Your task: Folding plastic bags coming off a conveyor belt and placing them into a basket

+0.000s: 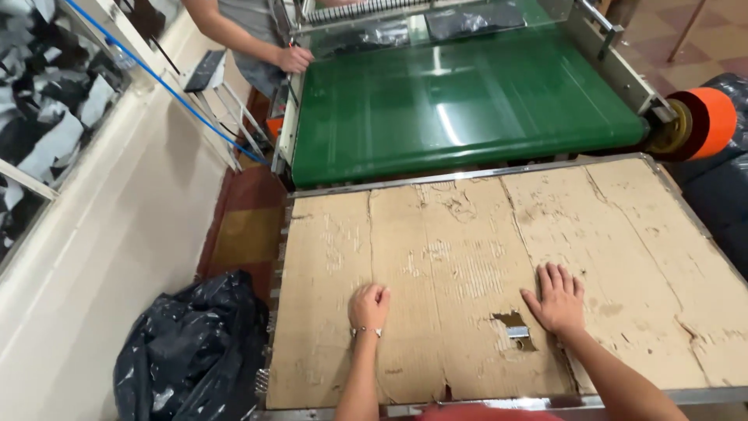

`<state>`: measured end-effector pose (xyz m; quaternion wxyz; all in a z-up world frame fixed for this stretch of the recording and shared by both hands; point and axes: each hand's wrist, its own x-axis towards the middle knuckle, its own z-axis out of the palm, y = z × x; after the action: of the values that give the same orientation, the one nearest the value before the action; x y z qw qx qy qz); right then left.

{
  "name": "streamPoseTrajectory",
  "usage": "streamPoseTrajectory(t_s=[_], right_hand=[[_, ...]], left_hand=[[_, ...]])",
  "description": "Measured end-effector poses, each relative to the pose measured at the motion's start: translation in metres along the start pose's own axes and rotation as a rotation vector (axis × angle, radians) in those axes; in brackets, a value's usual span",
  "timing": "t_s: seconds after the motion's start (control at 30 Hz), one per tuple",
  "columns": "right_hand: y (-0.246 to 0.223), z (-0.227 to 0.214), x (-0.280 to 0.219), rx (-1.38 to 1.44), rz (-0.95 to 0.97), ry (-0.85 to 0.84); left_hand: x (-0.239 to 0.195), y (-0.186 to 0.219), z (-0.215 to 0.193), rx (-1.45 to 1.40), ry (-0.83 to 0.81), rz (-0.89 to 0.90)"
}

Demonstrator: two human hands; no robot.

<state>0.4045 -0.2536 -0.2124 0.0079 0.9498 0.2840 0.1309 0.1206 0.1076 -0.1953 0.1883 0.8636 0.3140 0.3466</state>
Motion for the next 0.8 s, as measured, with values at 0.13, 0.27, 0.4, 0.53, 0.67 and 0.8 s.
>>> streamPoseTrajectory(t_s=[0.13, 0.27, 0.4, 0.53, 0.67, 0.8], right_hand=[[-0.001, -0.008, 0.012, 0.022, 0.007, 0.01], [-0.003, -0.015, 0.01, 0.046, 0.023, -0.023], [-0.003, -0.038, 0.011, 0.223, -0.004, -0.116], [0.0, -0.018, 0.009, 0.139, 0.017, -0.084], [0.001, -0.007, 0.006, 0.048, 0.034, -0.031], [0.001, -0.009, 0.007, 0.05, 0.029, -0.042]], left_hand=[[0.012, 0.005, 0.001, -0.045, 0.014, 0.003], [0.01, -0.002, 0.005, -0.025, 0.023, 0.033], [0.009, 0.01, -0.004, -0.048, -0.058, -0.052], [0.006, 0.003, 0.001, -0.025, -0.031, -0.027], [0.008, 0.005, -0.003, -0.028, 0.012, 0.026], [0.007, 0.003, -0.002, -0.026, 0.03, 0.041]])
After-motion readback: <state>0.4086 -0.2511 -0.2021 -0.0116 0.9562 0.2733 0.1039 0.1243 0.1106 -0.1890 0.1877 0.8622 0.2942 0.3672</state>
